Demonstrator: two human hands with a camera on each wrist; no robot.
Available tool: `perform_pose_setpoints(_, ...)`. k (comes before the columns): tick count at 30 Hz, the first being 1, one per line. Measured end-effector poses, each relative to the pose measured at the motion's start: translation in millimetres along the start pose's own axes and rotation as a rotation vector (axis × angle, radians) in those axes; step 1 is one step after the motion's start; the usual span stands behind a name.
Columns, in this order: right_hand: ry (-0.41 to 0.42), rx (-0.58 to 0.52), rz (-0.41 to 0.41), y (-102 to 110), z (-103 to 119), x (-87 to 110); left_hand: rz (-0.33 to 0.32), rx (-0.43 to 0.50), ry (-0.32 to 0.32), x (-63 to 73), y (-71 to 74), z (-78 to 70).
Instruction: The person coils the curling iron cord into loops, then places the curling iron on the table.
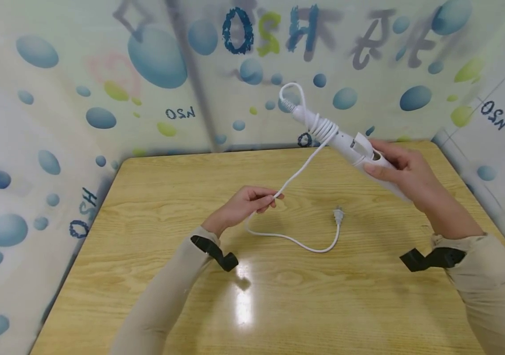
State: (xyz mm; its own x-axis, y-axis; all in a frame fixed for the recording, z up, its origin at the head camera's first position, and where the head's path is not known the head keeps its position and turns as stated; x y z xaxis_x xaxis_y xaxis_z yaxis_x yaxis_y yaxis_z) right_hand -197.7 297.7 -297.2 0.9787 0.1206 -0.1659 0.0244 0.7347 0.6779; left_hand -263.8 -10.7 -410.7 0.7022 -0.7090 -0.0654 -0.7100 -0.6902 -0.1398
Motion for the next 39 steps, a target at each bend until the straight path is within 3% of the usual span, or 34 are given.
perform_pose_setpoints(9,0.161,-0.008,0.139,-9,29,16.9,-0.104,-0.111,0.018,-22.0,11.3,3.9)
perform_pose_setpoints(13,0.257,0.021,0.221,-14,37,25.2,-0.058,-0.142,-0.047,-25.7,13.5,2.1)
perform_pose_setpoints(18,0.369,0.024,0.388,-21,35,30.8,-0.016,-0.214,-0.06,-27.6,17.0,-4.8)
perform_pose_setpoints(23,0.339,0.056,0.598,-31,22,33.4,-0.01,-0.344,-0.011,-25.4,23.8,-13.9)
perform_pose_setpoints(26,0.29,0.12,0.691,-37,13,33.2,-0.001,-0.351,0.029,-20.7,27.0,-18.8)
perform_pose_setpoints(31,0.266,0.302,0.72,-46,2,29.3,0.003,-0.318,0.072,-13.3,23.5,-30.7)
perform_pose_setpoints(39,0.231,0.551,0.592,-43,-6,15.4,-0.008,-0.327,0.071,-6.0,4.7,-64.9)
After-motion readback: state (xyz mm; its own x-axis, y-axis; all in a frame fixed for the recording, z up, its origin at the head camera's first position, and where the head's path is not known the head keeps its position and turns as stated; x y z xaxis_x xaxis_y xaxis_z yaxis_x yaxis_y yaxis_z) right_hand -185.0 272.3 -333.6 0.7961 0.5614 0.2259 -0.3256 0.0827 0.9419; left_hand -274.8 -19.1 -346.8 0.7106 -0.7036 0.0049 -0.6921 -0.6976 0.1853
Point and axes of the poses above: each hand's wrist, its own x-axis away from the middle knuckle, its own y-axis out of the back of the hand, z = x × y, the point moved 2 cm from there along -x, towards the middle knuckle, and after that the axes turned 12 degrees about x, right-handed, at the moved point
